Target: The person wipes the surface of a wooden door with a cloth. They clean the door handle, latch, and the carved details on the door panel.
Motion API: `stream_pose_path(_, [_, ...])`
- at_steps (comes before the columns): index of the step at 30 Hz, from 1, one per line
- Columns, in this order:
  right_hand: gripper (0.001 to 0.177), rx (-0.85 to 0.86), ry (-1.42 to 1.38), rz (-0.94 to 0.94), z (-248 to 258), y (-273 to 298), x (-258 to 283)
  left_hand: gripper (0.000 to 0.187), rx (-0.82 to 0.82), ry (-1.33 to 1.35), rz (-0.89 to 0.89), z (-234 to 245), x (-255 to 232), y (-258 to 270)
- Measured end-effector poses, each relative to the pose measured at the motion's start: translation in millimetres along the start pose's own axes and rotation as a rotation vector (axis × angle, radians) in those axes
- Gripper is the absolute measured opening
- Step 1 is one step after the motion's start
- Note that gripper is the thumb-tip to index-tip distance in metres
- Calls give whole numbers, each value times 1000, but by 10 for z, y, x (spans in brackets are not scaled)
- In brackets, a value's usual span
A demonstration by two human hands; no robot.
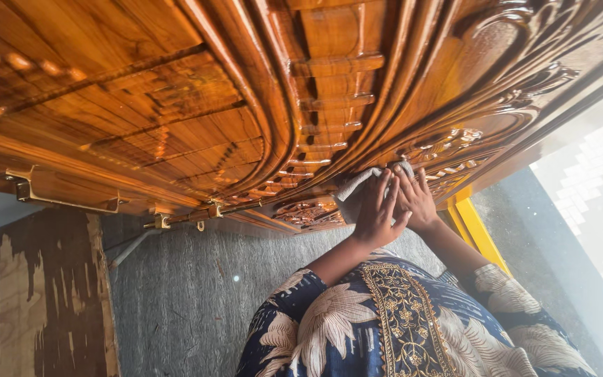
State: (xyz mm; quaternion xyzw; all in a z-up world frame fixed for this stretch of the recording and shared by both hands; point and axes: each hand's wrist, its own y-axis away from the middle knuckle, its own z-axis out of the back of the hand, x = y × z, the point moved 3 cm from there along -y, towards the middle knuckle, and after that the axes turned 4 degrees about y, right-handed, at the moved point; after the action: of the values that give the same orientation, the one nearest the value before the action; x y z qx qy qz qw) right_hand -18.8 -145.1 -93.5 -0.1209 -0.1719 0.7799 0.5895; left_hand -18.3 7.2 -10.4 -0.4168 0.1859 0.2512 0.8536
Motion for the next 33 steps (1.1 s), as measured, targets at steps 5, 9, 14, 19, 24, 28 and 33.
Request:
stream_pose_path(5, [82,-128,-110,-40,-32,98,24,90,139,-85,-131,-22,249,61])
stream_pose_path(9, [88,-190,-52,105,24,-65,56,91,83,-44,-186,-72,439,33])
stream_pose_path(14, [85,-127,-62,126,210,-174,141,90,75,-71,-189,101,451,83])
stream_pose_path(19, [77,-268,-145,114,325,-256,220,92,-7,-70,-208,277,377,55])
stream_pose_path(24, [79,-343,45,264,297,-276,252,94,-63,-62,-169,114,450,87])
stream_pose_path(28, [86,-105,-120,35,113,-84,241,91,58,-51,-233,6,641,253])
stream_pose_path(33, [100,88,-23,-16,-152,-5,75,89,-3,-240,-295,-69,752,193])
